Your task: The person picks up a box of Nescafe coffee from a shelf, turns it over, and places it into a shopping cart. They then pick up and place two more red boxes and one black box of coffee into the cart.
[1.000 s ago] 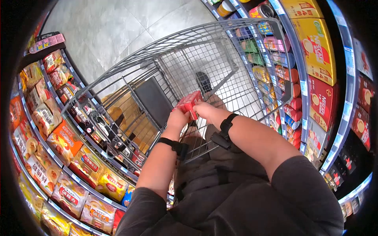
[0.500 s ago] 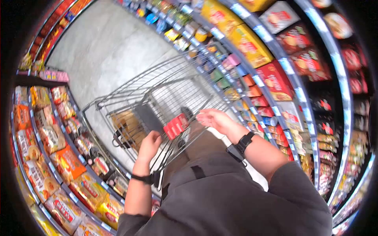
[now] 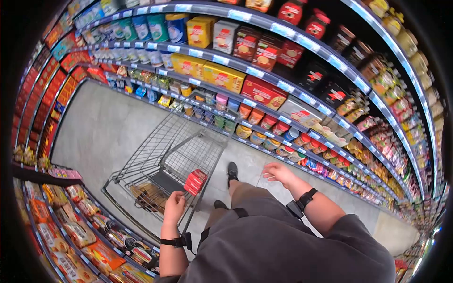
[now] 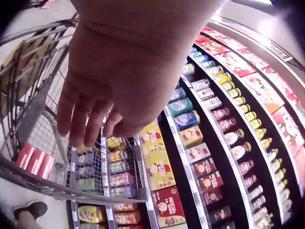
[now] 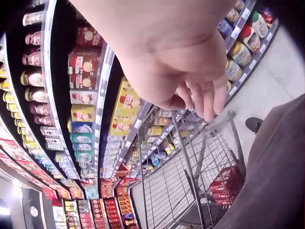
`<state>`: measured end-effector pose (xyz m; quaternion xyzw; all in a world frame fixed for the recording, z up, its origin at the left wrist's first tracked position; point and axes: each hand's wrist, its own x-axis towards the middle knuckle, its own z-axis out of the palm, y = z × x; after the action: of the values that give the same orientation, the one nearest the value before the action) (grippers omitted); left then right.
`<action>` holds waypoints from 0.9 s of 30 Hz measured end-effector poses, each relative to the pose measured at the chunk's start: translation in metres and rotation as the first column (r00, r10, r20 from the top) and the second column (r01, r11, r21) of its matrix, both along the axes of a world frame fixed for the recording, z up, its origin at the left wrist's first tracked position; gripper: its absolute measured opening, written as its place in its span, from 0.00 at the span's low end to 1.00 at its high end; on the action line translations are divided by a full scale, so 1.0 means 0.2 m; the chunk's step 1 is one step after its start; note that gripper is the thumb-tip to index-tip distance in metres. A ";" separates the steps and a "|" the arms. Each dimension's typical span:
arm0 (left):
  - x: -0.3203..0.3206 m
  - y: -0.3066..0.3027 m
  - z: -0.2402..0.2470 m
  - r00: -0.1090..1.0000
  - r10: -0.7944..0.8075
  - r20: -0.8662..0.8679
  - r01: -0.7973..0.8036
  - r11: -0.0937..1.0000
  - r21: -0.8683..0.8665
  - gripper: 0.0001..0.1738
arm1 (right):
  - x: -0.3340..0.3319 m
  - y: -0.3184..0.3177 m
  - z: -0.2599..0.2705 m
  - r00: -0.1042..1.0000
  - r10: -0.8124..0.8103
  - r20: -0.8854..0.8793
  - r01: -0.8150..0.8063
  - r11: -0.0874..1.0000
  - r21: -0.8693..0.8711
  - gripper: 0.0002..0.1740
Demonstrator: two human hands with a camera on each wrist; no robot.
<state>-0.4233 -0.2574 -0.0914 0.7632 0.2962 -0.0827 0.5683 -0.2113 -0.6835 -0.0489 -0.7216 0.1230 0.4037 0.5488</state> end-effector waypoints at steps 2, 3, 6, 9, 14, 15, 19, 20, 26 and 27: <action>0.11 -0.06 0.08 0.996 -0.067 0.051 0.062 0.994 0.089 0.11 | -0.01 -0.10 0.06 0.997 -0.075 0.027 0.075 0.997 0.012 0.19; 0.17 -0.09 0.12 0.990 -0.127 0.061 0.119 0.986 0.121 0.11 | -0.02 -0.15 0.09 0.995 -0.092 0.032 0.091 0.996 0.026 0.19; 0.38 -0.21 0.33 0.960 -0.265 0.090 0.239 0.944 0.227 0.13 | 0.00 -0.31 0.15 0.976 -0.192 0.101 0.184 0.979 0.083 0.20; 0.58 -0.35 0.42 0.925 -0.360 0.120 0.313 0.903 0.293 0.13 | 0.03 -0.47 0.15 0.957 -0.231 0.174 0.211 0.969 0.129 0.22; 0.97 -0.63 0.40 0.882 -0.444 0.156 0.385 0.871 0.304 0.14 | 0.08 -0.78 0.21 0.919 -0.192 0.343 0.191 0.981 0.036 0.26; 1.06 -0.72 0.41 0.863 -0.475 0.172 0.406 0.855 0.324 0.14 | 0.09 -0.85 0.23 0.919 -0.199 0.339 0.198 0.979 0.039 0.26; 1.37 -1.07 0.52 0.799 -0.572 0.186 0.466 0.784 0.411 0.14 | 0.13 -1.13 0.29 0.889 -0.183 0.420 0.189 0.982 0.027 0.28; 1.44 -1.15 0.55 0.755 -0.617 0.221 0.470 0.745 0.473 0.14 | 0.15 -1.19 0.29 0.874 -0.189 0.447 0.192 0.981 0.040 0.29; 1.74 -1.56 0.75 0.698 -0.640 0.322 0.460 0.745 0.482 0.14 | 0.31 -1.35 0.43 0.848 -0.211 0.487 0.153 0.976 0.157 0.30; 1.78 -1.60 0.76 0.698 -0.645 0.311 0.469 0.739 0.483 0.14 | 0.35 -1.34 0.44 0.851 -0.219 0.477 0.159 0.974 0.163 0.30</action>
<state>-0.0677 -0.5769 0.0602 0.9058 -0.0873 -0.0142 0.4145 -0.1421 -0.9518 0.0392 -0.7512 0.0259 0.1573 0.6405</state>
